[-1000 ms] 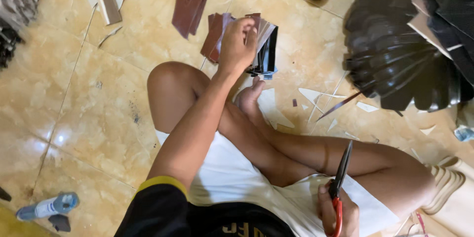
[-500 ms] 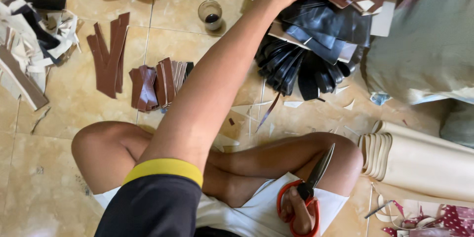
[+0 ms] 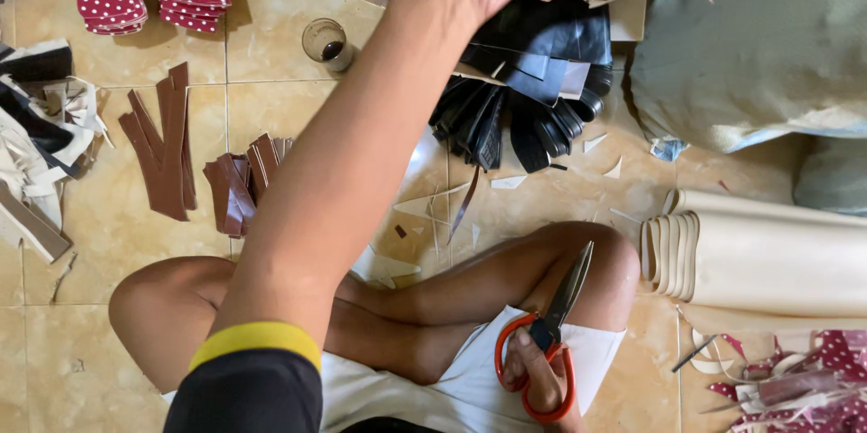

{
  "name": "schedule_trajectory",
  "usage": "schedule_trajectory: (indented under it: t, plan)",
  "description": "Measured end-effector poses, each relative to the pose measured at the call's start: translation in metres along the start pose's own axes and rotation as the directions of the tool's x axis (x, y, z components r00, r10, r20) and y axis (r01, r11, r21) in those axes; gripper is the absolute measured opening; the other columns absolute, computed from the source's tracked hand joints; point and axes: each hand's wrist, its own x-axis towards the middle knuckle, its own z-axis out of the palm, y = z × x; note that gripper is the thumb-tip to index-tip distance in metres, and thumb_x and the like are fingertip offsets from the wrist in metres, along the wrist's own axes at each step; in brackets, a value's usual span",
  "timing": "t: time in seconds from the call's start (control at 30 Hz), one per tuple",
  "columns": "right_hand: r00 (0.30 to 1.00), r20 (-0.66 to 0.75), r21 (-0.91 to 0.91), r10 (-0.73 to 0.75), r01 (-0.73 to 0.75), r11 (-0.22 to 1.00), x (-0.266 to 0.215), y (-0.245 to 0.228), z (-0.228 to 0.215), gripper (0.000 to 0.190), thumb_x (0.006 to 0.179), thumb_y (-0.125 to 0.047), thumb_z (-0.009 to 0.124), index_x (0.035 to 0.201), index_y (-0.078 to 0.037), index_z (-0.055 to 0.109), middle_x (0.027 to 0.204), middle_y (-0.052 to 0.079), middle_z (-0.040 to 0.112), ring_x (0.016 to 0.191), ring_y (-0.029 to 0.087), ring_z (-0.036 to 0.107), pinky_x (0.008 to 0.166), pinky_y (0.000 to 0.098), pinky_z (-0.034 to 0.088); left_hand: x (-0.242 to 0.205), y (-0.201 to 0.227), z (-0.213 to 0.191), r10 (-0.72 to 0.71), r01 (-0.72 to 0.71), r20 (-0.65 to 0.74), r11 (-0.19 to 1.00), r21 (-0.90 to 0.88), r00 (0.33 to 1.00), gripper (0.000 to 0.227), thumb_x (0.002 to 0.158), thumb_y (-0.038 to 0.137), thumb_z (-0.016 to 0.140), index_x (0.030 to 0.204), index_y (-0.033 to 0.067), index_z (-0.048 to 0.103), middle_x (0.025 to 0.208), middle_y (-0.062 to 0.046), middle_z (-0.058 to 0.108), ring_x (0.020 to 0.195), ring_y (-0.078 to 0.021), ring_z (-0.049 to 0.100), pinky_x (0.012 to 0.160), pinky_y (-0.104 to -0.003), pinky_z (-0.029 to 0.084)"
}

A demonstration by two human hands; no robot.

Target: The person sits on the floor and uses scissors to cut brown leather pieces along pre-drawn white lines. They repeatedly pick up sheets, cut out shapes, and place the finished pieces into a stack on the floor.

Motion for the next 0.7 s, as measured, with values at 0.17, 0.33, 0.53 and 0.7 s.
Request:
schedule_trajectory:
  t: [0.17,0.33,0.53,0.7]
  plan:
    - [0.967,0.036,-0.059,-0.251,0.253,0.966,-0.044,-0.013,-0.003,0.031,0.102,-0.019,0.059,0.078,0.002,0.058,0.064,0.009,0.055,0.056,0.017,0.051,0.052,0.0327,0.040,-0.149,-0.030,0.035,-0.176,0.216,0.256,0.967,-0.137,0.951,0.025,0.100,-0.004,0.069,0.123,0.0006,0.059,0.110,-0.011,0.066,0.102,-0.0224,0.067,0.090,-0.037,0.060]
    - [0.967,0.048,-0.647,-0.249,0.220,0.730,-0.119,-0.035,-0.036,0.028,0.087,-0.019,0.063,0.103,0.004,0.063,0.080,0.011,0.070,0.071,0.023,0.070,0.063,0.0353,0.054,-0.279,-0.088,0.054,-0.480,0.506,0.237,0.861,-0.058,0.844,0.055,0.093,-0.001,0.073,0.143,0.0046,0.050,0.135,-0.010,0.063,0.130,-0.0225,0.061,0.114,-0.042,0.051]
    - [0.969,-0.105,-0.700,0.224,-0.232,0.675,-0.163,-0.039,-0.032,0.030,0.086,-0.032,0.061,0.102,-0.007,0.065,0.076,0.011,0.066,0.069,0.026,0.065,0.066,0.0387,0.051,-0.354,-0.142,0.039,-0.664,0.664,0.035,0.740,-0.108,0.747,0.049,0.096,-0.001,0.076,0.140,-0.0008,0.054,0.128,-0.011,0.065,0.118,-0.0196,0.063,0.100,-0.036,0.053]
    - [0.955,-0.086,-0.680,0.284,-0.264,0.684,-0.157,-0.037,-0.022,0.032,0.086,-0.037,0.058,0.100,-0.008,0.061,0.075,0.012,0.063,0.068,0.029,0.063,0.067,0.0400,0.050,-0.388,-0.148,0.032,-0.625,0.623,-0.014,0.776,0.104,0.781,0.045,0.095,0.002,0.076,0.136,-0.0020,0.057,0.125,-0.008,0.069,0.118,-0.0153,0.065,0.104,-0.031,0.055]
